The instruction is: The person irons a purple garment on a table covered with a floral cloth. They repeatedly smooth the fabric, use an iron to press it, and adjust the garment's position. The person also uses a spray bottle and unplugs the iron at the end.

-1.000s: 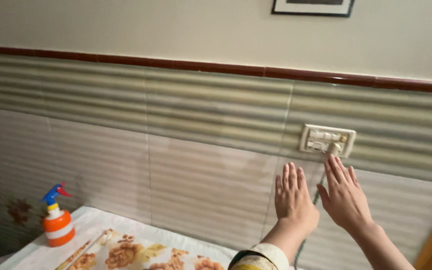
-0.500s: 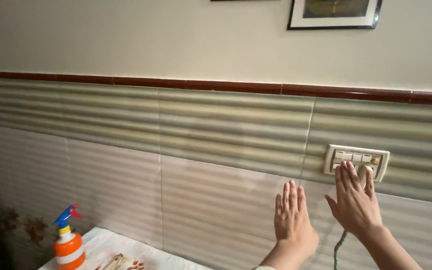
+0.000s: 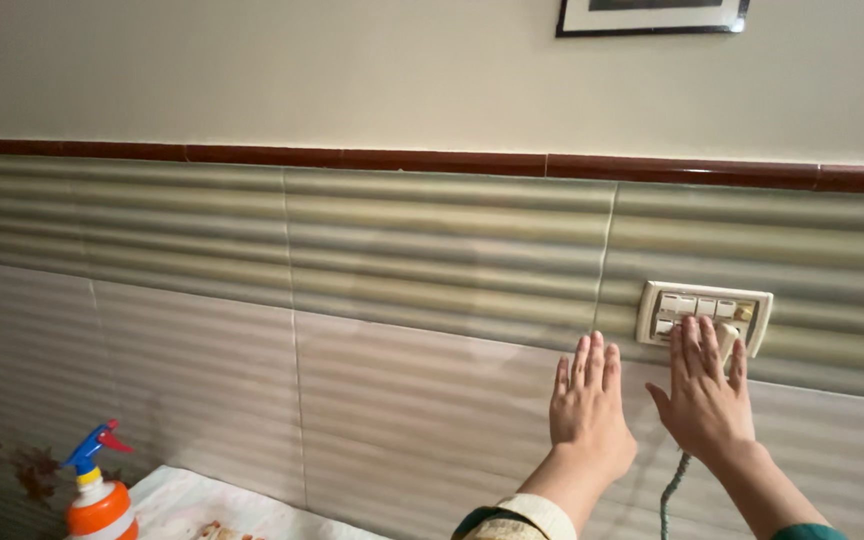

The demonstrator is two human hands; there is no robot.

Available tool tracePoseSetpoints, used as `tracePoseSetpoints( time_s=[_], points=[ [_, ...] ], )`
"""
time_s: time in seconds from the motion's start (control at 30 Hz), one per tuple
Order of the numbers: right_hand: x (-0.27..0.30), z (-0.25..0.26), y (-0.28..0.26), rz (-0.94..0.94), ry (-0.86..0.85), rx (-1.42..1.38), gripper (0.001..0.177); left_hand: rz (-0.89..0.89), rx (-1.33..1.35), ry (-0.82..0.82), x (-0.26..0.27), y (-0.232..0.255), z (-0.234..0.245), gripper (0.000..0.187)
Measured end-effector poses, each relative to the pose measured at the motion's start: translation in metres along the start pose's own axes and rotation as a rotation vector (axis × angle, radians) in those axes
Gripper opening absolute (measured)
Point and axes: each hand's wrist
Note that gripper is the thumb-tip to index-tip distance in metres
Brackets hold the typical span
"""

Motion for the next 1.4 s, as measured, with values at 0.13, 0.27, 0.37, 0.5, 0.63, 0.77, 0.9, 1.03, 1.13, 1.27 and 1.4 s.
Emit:
tracePoseSetpoints(
  time_s=[0.13, 0.27, 0.37, 0.5, 0.63, 0.77, 0.9, 1.03, 1.13, 1.27, 1.4],
  points=[
    [0.003, 0.010, -0.001, -0.110, -0.413, 0.457, 0.094, -0.011, -0.005, -0.028, 0.001, 0.002, -0.007, 0.099],
    [-0.001, 0.007, 0.000, -0.012, -0.214, 0.201, 0.099, -0.019, -0.010, -0.020, 0.003, -0.002, -0.021, 0.098],
    [0.001, -0.011, 0.004, 0.072, 0.168, -0.158, 0.094, -0.028, -0.016, -0.018, 0.007, -0.003, -0.030, 0.098],
    [0.000, -0.012, 0.018, -0.310, -0.155, 0.120, 0.080, -0.047, -0.002, -0.017, 0.011, 0.000, -0.035, 0.097],
    [-0.013, -0.006, 0.039, -0.638, -0.029, -0.031, 0.065, -0.053, 0.027, -0.031, 0.012, 0.006, -0.032, 0.099],
    [-0.017, -0.017, 0.055, -0.723, 0.044, -0.317, 0.040, -0.052, 0.027, -0.091, 0.015, 0.012, -0.019, 0.105],
    [-0.024, -0.032, 0.066, -0.824, 0.067, -0.387, 0.033, -0.041, 0.012, -0.118, 0.018, 0.009, -0.012, 0.104],
    [-0.029, -0.045, 0.078, -0.908, 0.077, -0.509, 0.032, -0.078, -0.034, -0.029, 0.024, 0.006, -0.020, 0.099],
    [-0.028, -0.042, 0.075, -0.895, 0.106, -0.503, 0.028, -0.049, 0.025, -0.073, 0.027, 0.005, -0.020, 0.097],
    [-0.006, -0.026, 0.044, -0.842, 0.115, -0.436, 0.031, -0.020, 0.017, -0.076, 0.032, 0.002, -0.018, 0.096],
    [0.035, -0.002, -0.003, -0.744, 0.092, -0.539, 0.028, -0.013, 0.011, -0.048, 0.038, 0.006, -0.017, 0.093]
  ],
)
Point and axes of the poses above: each hand's wrist, its own x-axis away from the middle knuckle, its own z-axis out of the back of the hand, y = z × x, and after that the axes turned 4 degrees about -z, right-handed
